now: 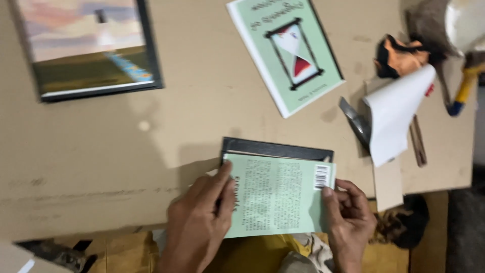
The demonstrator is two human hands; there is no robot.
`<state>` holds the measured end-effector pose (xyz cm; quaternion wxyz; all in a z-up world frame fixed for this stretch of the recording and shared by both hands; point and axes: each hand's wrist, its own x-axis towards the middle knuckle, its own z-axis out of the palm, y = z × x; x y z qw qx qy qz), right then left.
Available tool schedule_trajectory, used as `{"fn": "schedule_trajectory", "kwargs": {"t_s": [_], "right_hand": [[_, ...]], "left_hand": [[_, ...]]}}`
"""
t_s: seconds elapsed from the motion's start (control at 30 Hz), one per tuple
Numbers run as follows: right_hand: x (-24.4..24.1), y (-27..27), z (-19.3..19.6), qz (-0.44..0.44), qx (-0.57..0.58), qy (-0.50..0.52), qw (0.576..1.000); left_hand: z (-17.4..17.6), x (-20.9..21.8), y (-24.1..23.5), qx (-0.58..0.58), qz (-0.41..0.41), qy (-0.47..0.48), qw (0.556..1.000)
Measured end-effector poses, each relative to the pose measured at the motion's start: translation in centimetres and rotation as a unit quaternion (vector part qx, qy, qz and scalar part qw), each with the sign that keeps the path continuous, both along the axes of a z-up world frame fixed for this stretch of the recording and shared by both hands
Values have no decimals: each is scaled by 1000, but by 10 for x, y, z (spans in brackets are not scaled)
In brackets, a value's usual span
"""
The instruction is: Applying a printed synopsis sheet to a book cover and smoothing it down to ensure proper adhesion.
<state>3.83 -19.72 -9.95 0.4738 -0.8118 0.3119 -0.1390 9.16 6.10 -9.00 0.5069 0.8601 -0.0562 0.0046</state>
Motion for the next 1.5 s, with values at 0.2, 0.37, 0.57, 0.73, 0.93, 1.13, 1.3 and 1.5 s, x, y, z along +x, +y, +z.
{"fn": "schedule_trajectory", "kwargs": {"t_s": [0.2,0.37,0.57,0.73,0.93,1.13,1.3,1.5], "right_hand": [[0,-10,-3,83,20,-21,996],[-1,-10,-5,45,16,-8,999],[-1,-9,-2,24,19,19,999],[0,-6,0,22,21,18,999],[3,-5,2,34,30,15,999],[3,-5,2,27,30,21,999],[1,-6,-2,96,12,-13,995],[5,8,9,22,33,17,999]], "left_hand": [[0,3,-11,59,27,-31,997],[1,0,-14,35,75,32,996],[2,0,-15,38,84,62,994],[5,1,-16,44,86,89,991],[10,5,-16,29,99,153,983],[7,4,-16,26,91,116,989],[5,5,-10,2,55,68,996],[2,7,-1,7,8,67,998]]}}
